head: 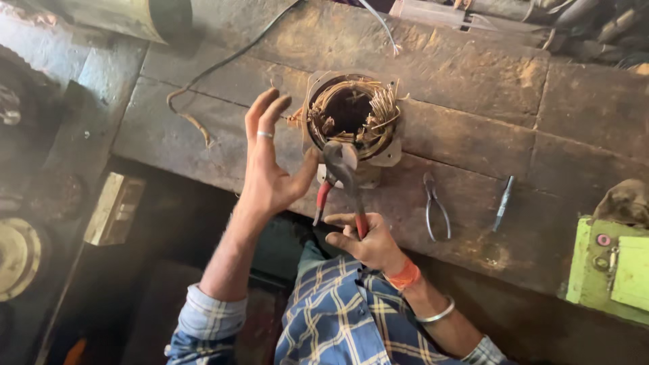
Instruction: The person uses pliers and a hammer to remove and adjust copper windings from a cylindrical electrical component on a workbench. They repeatedly pull, cut, and reposition the wires while holding the component steady.
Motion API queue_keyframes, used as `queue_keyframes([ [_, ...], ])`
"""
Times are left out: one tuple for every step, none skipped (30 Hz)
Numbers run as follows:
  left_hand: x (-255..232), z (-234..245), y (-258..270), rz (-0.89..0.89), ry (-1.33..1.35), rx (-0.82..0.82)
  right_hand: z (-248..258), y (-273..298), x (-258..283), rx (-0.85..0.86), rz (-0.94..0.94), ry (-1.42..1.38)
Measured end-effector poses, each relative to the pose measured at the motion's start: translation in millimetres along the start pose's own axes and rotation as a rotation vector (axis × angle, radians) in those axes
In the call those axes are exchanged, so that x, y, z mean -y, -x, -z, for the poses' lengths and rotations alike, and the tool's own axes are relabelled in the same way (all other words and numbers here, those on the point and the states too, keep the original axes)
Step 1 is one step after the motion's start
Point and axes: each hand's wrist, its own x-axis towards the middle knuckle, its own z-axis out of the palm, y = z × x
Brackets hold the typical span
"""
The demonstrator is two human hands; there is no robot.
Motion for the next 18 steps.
queue_keyframes([
  [-1,1,2,0.04,0.034,0.004,2,7,-9,-0.013,0.027,0.034],
  [-4,1,6,0.081,0.067,0.008,5,18,-16,-0.027,0.083,0.089],
  [-7,-2,-1,0.088,0.023,-0.022,14,19,-20,-0.049,0.166,0.152],
  [-11,-7,-7,0.096,-0.021,-0.053,24,20,-21,-0.071,0.25,0.215],
  [-18,-11,-9,0.119,-0.065,-0.079,35,28,-24,-0.106,0.335,0.241],
  [-22,-14,-14,0.11,-0.085,-0.079,48,36,-25,-0.14,0.42,0.266],
  [-26,-17,-21,0.106,-0.108,-0.078,60,44,-28,-0.168,0.434,0.156],
  [-29,-19,-28,0.101,-0.131,-0.075,73,52,-31,-0.196,0.445,0.046],
  [-33,-22,-36,0.144,-0.195,-0.016,85,63,-34,-0.299,0.351,-0.077],
  [-36,-26,-44,0.186,-0.259,0.044,97,74,-37,-0.402,0.257,-0.2],
  [-39,-29,-51,0.225,-0.32,0.108,112,83,-39,-0.49,0.221,-0.211],
  [-41,-32,-58,0.249,-0.356,0.181,126,93,-41,-0.577,0.183,-0.222],
  [-41,-34,-65,0.273,-0.392,0.253,139,101,-42,-0.616,0.142,-0.201],
  [-41,-36,-68,0.297,-0.427,0.325,150,109,-44,-0.656,0.1,-0.18],
  [-39,-36,-69,0.26,-0.39,0.335,158,116,-46,-0.693,0.06,-0.159],
  [-37,-35,-69,0.222,-0.352,0.345,164,123,-48,-0.719,0.027,-0.141],
  [-33,-35,-68,0.185,-0.315,0.356,167,129,-50,-0.747,-0.006,-0.124],
  [-27,-33,-66,0.17,-0.312,0.313,169,133,-53,-0.773,-0.04,-0.106],
])
